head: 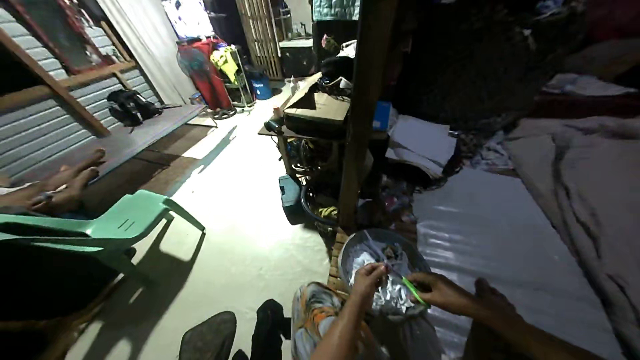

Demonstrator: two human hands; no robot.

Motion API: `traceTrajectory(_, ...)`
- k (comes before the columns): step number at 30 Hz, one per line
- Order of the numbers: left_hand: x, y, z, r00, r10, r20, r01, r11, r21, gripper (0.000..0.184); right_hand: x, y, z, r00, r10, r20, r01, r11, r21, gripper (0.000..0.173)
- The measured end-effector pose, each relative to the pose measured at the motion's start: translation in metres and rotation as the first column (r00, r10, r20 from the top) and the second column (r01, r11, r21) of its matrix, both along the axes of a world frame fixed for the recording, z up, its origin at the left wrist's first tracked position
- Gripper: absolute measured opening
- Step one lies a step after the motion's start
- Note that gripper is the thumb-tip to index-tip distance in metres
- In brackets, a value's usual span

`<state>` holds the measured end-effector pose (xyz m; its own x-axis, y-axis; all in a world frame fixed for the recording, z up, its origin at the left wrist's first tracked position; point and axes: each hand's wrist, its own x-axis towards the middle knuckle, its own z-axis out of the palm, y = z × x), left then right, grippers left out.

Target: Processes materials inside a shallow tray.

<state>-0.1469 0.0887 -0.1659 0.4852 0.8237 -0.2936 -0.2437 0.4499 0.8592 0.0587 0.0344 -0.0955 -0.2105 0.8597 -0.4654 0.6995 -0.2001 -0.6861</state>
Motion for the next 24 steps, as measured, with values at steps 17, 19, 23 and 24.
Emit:
traceTrajectory(17, -0.003, -0.003, 0.004, 0.996, -0.073, -0.046, 0.075, 0.997, 0.033, 0.016, 0.012, -0.005, -0.002, 0.998, -0.035, -0.043, 0.034, 0.999, -0.019, 0.039)
traceTrajectory(19, -0.002, -0.003, 0.004, 0.997, -0.060, -0.049, 0.061, 0.998, 0.017, 0.015, 0.013, -0.005, -0.005, 0.998, -0.041, -0.057, 0.041, 0.999, -0.012, 0.037)
traceTrajectory(23, -0.002, -0.002, 0.003, 0.998, -0.056, -0.042, 0.056, 0.998, -0.011, 0.012, 0.015, -0.004, -0.005, 0.999, -0.009, -0.033, 0.008, 0.999, -0.032, 0.037)
traceTrajectory(24, -0.003, -0.002, 0.003, 0.997, -0.061, -0.041, 0.060, 0.998, -0.012, 0.012, 0.015, -0.003, -0.004, 1.000, -0.003, -0.024, 0.002, 0.999, -0.042, 0.037)
